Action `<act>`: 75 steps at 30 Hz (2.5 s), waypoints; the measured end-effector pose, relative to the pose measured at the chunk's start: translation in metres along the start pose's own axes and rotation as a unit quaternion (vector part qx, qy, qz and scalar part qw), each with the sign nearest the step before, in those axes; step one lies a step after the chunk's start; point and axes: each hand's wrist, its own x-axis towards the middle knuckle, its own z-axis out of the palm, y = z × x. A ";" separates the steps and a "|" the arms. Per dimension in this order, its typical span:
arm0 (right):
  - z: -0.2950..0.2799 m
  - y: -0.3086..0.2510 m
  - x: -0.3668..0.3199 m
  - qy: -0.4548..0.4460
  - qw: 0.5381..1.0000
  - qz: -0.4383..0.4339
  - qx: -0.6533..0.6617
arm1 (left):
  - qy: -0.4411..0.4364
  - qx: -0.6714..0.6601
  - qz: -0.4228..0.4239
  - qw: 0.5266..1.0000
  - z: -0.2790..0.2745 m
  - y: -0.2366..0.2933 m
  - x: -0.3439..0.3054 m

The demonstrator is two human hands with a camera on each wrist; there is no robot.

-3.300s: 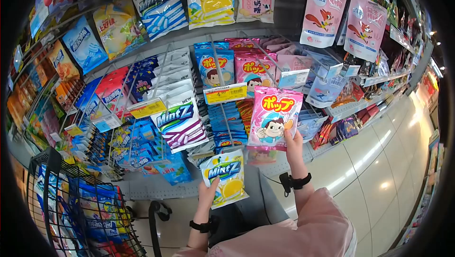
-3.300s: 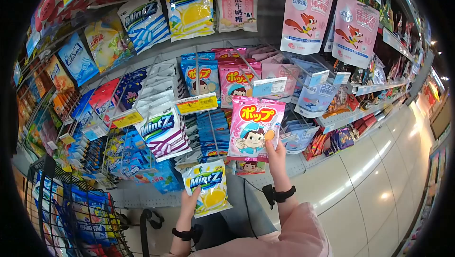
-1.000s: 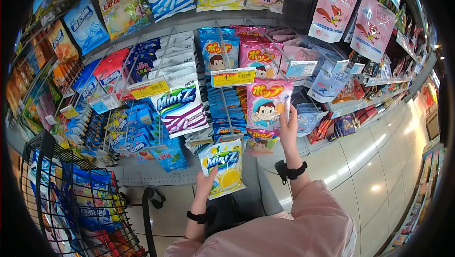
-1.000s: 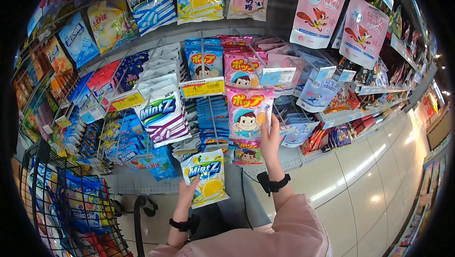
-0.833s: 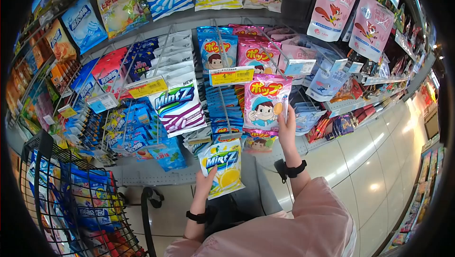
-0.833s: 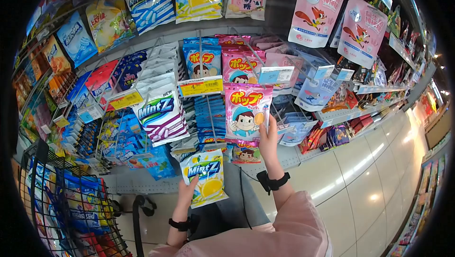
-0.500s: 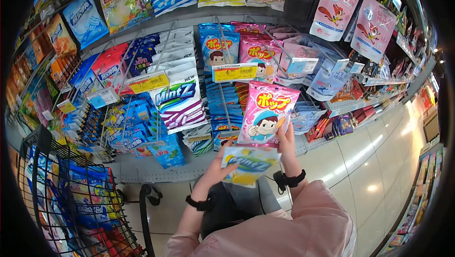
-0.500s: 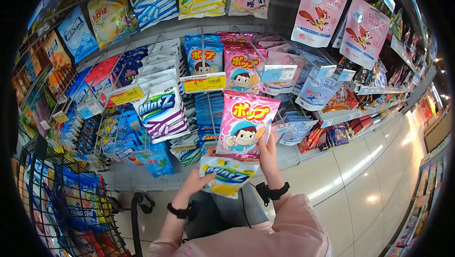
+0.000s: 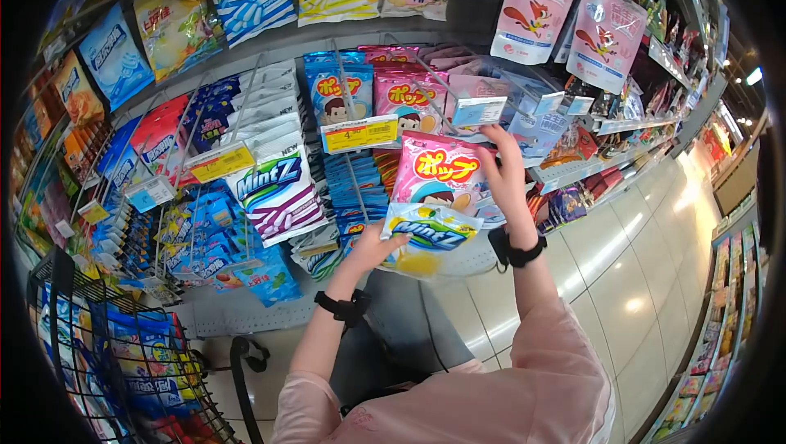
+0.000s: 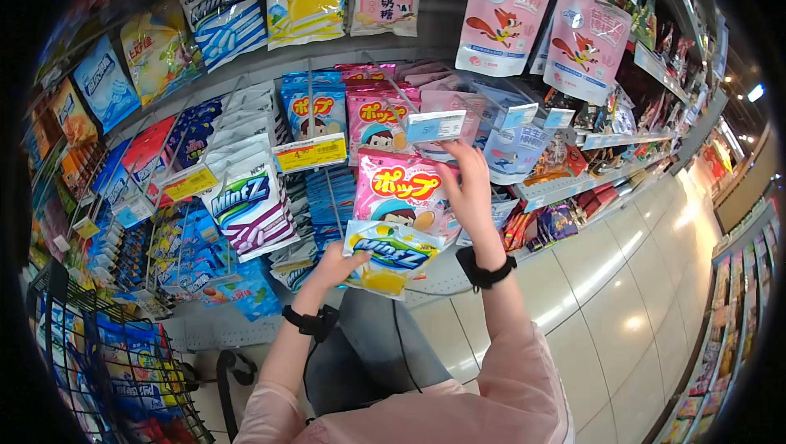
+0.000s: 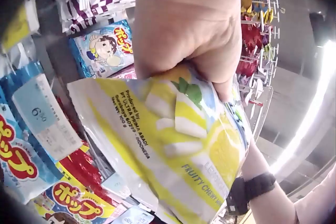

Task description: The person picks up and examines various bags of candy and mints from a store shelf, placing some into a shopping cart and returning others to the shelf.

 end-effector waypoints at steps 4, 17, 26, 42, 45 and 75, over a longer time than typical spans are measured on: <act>0.005 -0.002 0.022 -0.058 0.993 -0.041 -0.097 | -0.016 0.034 -0.009 0.999 0.000 0.010 0.013; 0.026 0.015 0.025 -0.064 0.995 0.067 0.030 | 0.018 -0.004 0.022 1.000 0.003 -0.008 0.033; 0.107 0.092 0.038 0.047 0.999 0.013 -0.007 | 0.118 0.026 0.137 0.983 -0.001 -0.025 0.053; 0.115 0.066 0.059 0.195 0.974 -0.090 -0.075 | 0.154 0.044 -0.073 0.984 -0.022 -0.036 0.003; 0.112 0.048 -0.015 0.084 0.967 0.155 0.184 | 0.188 0.017 -0.044 0.981 -0.024 -0.036 0.001; -0.004 -0.118 0.075 0.048 0.854 0.094 0.510 | 0.387 0.333 0.406 0.758 -0.069 0.155 -0.041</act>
